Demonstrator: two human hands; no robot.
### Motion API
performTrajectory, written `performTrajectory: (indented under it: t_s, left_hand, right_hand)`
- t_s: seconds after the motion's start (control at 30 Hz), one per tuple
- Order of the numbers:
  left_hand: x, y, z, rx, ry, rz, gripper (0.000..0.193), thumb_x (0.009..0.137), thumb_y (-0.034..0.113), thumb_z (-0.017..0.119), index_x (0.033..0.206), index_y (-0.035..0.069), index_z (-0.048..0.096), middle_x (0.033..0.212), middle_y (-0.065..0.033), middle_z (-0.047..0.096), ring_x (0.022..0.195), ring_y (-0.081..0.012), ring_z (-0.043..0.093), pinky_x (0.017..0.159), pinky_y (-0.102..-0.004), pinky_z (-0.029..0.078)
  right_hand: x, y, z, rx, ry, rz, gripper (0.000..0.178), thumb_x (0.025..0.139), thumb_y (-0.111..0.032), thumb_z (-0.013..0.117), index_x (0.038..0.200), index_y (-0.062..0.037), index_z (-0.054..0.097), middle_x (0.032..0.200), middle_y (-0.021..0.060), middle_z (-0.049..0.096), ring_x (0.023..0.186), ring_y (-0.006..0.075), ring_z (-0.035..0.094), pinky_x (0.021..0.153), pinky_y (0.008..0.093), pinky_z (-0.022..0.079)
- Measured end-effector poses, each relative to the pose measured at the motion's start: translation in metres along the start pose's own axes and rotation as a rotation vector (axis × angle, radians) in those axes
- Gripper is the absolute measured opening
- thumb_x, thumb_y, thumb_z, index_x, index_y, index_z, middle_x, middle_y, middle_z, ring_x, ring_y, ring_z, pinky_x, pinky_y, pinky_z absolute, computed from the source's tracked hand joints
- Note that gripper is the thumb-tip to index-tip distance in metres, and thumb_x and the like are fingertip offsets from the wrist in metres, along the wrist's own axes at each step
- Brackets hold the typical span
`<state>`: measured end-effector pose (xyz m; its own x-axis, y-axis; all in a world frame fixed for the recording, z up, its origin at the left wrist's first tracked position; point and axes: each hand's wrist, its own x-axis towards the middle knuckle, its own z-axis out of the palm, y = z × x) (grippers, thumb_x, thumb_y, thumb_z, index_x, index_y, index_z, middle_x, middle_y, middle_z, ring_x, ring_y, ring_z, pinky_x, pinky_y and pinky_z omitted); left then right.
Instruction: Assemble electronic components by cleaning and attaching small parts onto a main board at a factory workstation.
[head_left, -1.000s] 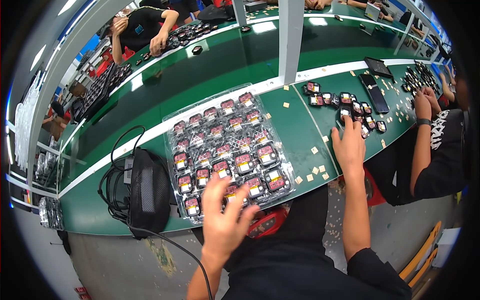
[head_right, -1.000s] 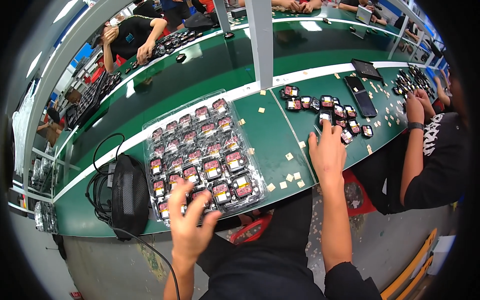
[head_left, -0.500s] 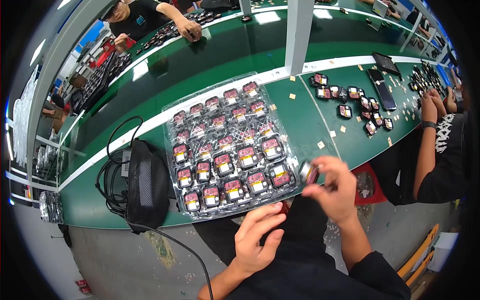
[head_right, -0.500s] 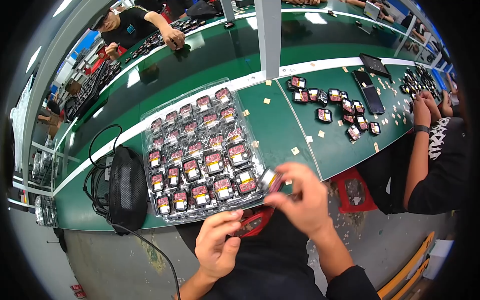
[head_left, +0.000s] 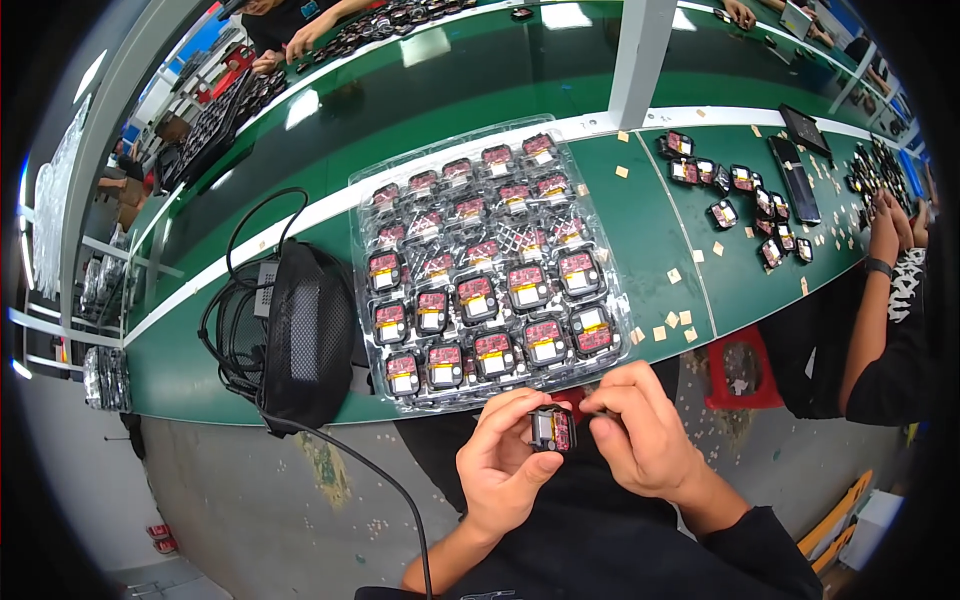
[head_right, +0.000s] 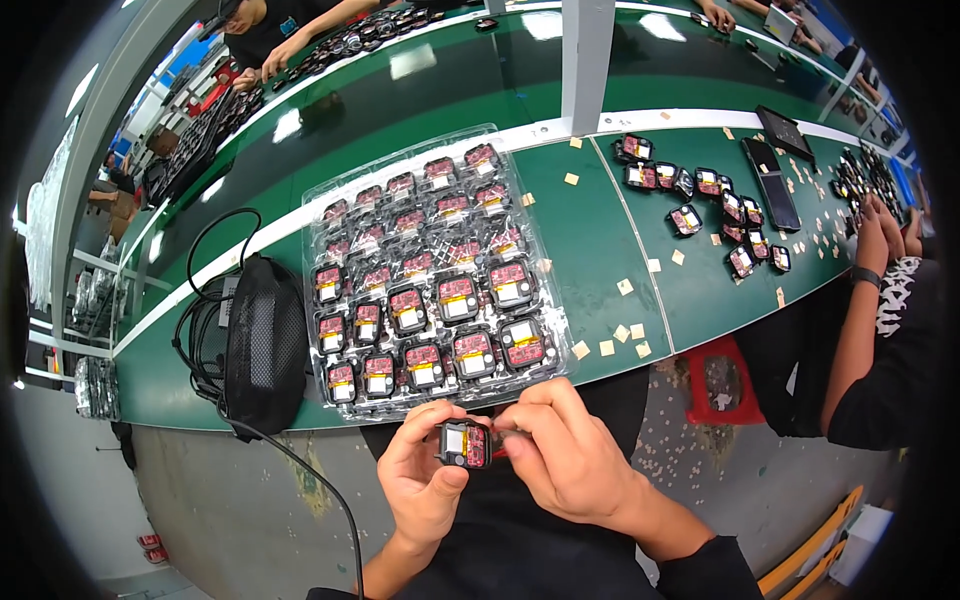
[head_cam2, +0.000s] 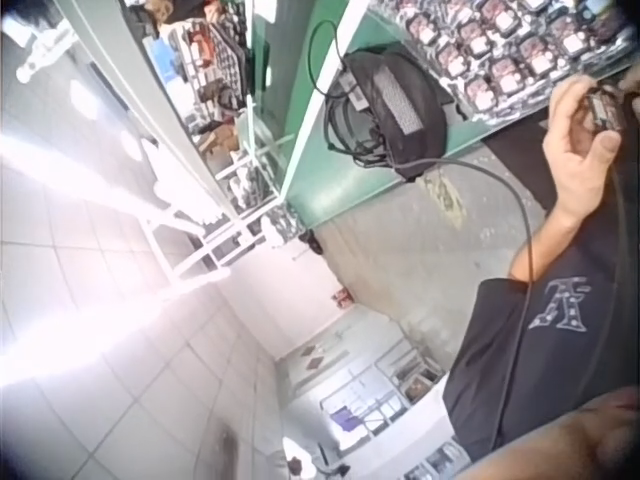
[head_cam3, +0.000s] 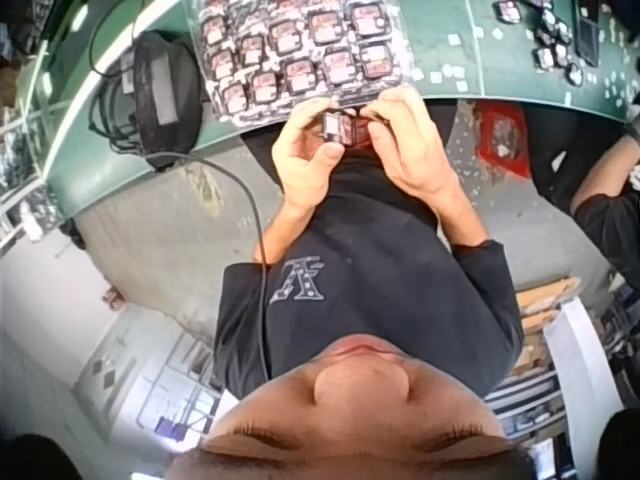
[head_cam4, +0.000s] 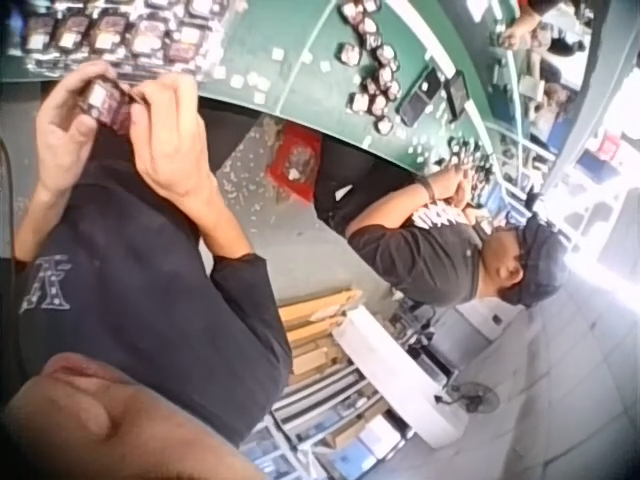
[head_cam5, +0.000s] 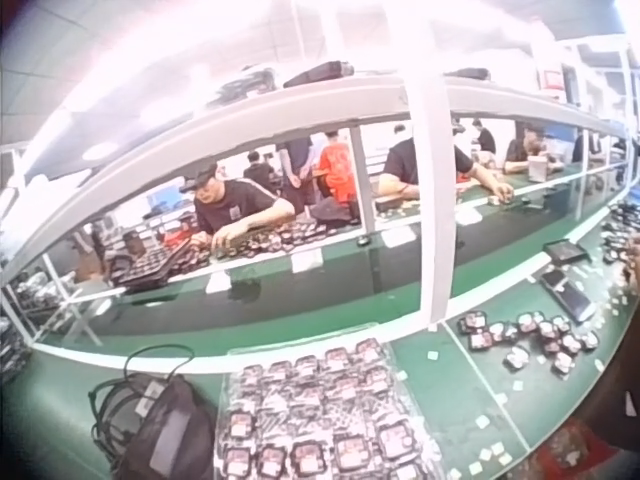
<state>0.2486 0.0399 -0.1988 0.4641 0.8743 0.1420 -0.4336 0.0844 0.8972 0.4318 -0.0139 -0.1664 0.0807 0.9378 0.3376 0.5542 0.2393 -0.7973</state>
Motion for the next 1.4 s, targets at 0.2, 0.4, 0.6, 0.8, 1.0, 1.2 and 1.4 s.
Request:
performTrajectory:
  t_s: [0.2,0.4,0.6,0.8,1.0,1.2,1.4]
  left_hand:
    - [0.000,0.000,-0.003,-0.008,0.021,0.026,0.057,0.088,0.002,0.081,0.138,-0.009,0.055,0.138,-0.0168,0.050,0.125,-0.0258,0.058,0.106,-0.0397,0.051]
    - [0.001,0.001,-0.006,0.032,-0.004,0.037,0.058,0.085,-0.002,0.083,0.136,-0.009,0.057,0.138,-0.0168,0.049,0.124,-0.0262,0.058,0.104,-0.0399,0.053]
    - [-0.002,0.001,-0.003,0.066,0.023,-0.008,0.061,0.081,0.005,0.087,0.134,-0.007,0.060,0.135,-0.0168,0.053,0.122,-0.0293,0.060,0.103,-0.0412,0.052]
    - [-0.001,0.000,-0.006,-0.044,0.026,-0.009,0.058,0.082,-0.003,0.084,0.133,-0.008,0.058,0.138,-0.0168,0.050,0.124,-0.0258,0.058,0.105,-0.0399,0.052]
    - [-0.004,-0.002,-0.011,-0.111,0.091,-0.039,0.059,0.081,0.002,0.087,0.132,-0.006,0.057,0.138,-0.0169,0.052,0.124,-0.0250,0.059,0.104,-0.0383,0.051]
    - [-0.005,-0.002,-0.009,-0.127,0.069,-0.063,0.059,0.082,0.002,0.086,0.132,-0.005,0.057,0.139,-0.0165,0.051,0.124,-0.0249,0.059,0.102,-0.0373,0.052]
    - [-0.006,-0.005,-0.010,-0.132,0.039,-0.067,0.058,0.083,0.002,0.086,0.133,-0.005,0.057,0.140,-0.0160,0.049,0.124,-0.0249,0.059,0.100,-0.0362,0.054]
  right_hand:
    - [0.000,-0.001,0.005,-0.013,0.008,0.037,0.027,0.083,0.000,0.078,0.108,0.0014,0.067,0.094,0.0145,0.068,0.075,0.0286,0.068,0.065,0.0370,0.057]
    - [-0.001,-0.001,0.004,-0.024,-0.004,0.069,0.028,0.079,-0.007,0.085,0.102,-0.0013,0.070,0.087,0.0109,0.073,0.068,0.0268,0.068,0.060,0.0362,0.055]
    - [-0.001,0.001,0.007,-0.042,0.033,0.052,0.023,0.079,-0.005,0.085,0.097,-0.0014,0.071,0.085,0.0099,0.073,0.066,0.0264,0.068,0.058,0.0354,0.055]
    - [-0.004,0.001,0.014,0.090,0.072,0.162,0.020,0.079,-0.002,0.083,0.096,-0.0011,0.072,0.085,0.0106,0.074,0.068,0.0261,0.070,0.060,0.0345,0.056]
    - [-0.005,0.011,0.019,-0.207,0.174,-0.122,0.022,0.074,0.000,0.080,0.094,-0.0014,0.072,0.087,0.0076,0.072,0.065,0.0213,0.064,0.056,0.0314,0.051]
    - [-0.007,0.017,0.023,-0.367,0.228,-0.307,0.029,0.069,0.001,0.077,0.098,-0.0008,0.074,0.089,0.0067,0.070,0.060,0.0181,0.057,0.052,0.0292,0.046]
    - [-0.008,0.018,0.023,-0.314,0.229,-0.290,0.028,0.068,0.001,0.082,0.095,-0.0007,0.074,0.088,0.0085,0.072,0.062,0.0198,0.062,0.053,0.0296,0.049]
